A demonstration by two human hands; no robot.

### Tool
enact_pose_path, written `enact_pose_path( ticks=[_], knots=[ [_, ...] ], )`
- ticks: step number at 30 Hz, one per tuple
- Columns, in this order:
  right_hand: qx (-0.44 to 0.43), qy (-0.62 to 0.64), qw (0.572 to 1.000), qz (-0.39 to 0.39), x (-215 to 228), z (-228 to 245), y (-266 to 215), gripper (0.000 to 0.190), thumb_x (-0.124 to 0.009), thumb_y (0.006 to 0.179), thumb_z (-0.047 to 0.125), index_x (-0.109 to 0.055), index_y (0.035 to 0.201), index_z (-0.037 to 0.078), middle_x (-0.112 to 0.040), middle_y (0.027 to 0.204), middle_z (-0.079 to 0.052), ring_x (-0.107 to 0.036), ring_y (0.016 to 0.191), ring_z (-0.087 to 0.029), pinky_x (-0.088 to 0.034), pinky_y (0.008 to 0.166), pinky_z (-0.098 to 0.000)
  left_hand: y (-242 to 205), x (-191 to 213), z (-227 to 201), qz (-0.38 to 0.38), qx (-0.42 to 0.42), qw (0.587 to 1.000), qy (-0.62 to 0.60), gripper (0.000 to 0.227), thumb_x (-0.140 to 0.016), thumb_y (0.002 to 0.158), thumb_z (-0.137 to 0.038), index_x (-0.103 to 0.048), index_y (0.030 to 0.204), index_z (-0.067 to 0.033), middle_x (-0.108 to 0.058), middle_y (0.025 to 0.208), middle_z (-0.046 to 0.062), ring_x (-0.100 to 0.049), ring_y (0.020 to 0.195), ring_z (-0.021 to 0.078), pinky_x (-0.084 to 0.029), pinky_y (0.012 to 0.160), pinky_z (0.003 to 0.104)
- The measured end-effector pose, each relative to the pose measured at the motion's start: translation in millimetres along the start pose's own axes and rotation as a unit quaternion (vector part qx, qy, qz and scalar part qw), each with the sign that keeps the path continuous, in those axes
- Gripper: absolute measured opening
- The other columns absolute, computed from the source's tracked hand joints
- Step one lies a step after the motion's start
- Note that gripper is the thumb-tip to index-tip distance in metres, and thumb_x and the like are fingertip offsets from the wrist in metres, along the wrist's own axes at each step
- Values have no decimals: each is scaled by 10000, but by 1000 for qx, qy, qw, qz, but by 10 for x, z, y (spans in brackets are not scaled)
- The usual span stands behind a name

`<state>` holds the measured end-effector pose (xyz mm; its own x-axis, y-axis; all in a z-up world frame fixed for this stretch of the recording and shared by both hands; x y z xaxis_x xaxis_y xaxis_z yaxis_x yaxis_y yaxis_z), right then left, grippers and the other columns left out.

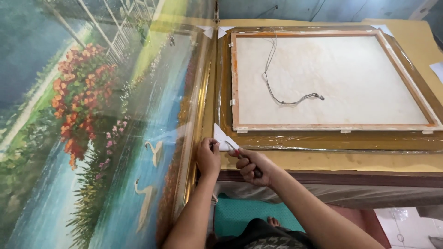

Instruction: Trimming and tucking the excess plastic protective film around the edges of a large framed picture using a small tool and a cloth.

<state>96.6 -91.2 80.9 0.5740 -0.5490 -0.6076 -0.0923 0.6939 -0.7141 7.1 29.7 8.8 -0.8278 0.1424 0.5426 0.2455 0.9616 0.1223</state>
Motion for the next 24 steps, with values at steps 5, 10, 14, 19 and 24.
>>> enact_pose_path(
  ticks=[5,10,14,19,24],
  knots=[
    [203,-381,882,-189,778,212,467,342,-569,820,305,-543,1131,163,-447,515,-68,-433,330,-168,-363,240,-256,5,69,-292,57,-83,992,70,16,-575,816,-141,-575,831,-143,-541,896,15,-582,881,251,-498,730,334],
    [227,-511,778,-287,700,382,180,304,-568,785,402,-612,1059,278,-598,630,-70,-629,643,-205,-487,598,-316,104,-103,-212,111,-127,970,176,38,-554,832,-174,-583,851,-188,-544,861,-18,-574,847,199,-463,750,305],
    [199,-590,725,-294,616,397,115,386,-492,826,444,-518,1163,257,-629,1001,-139,-567,1007,-321,-441,863,-421,118,-159,-202,130,-176,951,219,67,-564,817,-146,-590,873,-172,-566,844,22,-573,829,248,-460,744,340],
    [214,-617,692,-307,497,385,105,365,-435,859,374,-481,1155,166,-595,1043,-233,-522,1046,-403,-394,924,-478,59,-84,-233,125,-153,962,190,60,-530,837,-166,-562,885,-183,-554,874,24,-573,832,244,-464,756,340],
    [213,-627,682,-310,555,426,189,354,-422,860,400,-470,1115,159,-596,1025,-242,-525,1045,-403,-394,927,-480,-6,-48,-225,92,-75,980,159,38,-474,860,-154,-510,862,-142,-518,883,47,-573,830,269,-475,713,363]
  ],
)
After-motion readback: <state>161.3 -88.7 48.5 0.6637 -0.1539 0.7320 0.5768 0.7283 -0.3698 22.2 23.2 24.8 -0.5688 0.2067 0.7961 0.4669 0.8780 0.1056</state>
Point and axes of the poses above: each hand's wrist, its own y-axis towards the middle knuckle, its own x-axis out of the back of the hand, z = x × y, the point moved 3 cm from there along y, towards the middle knuckle
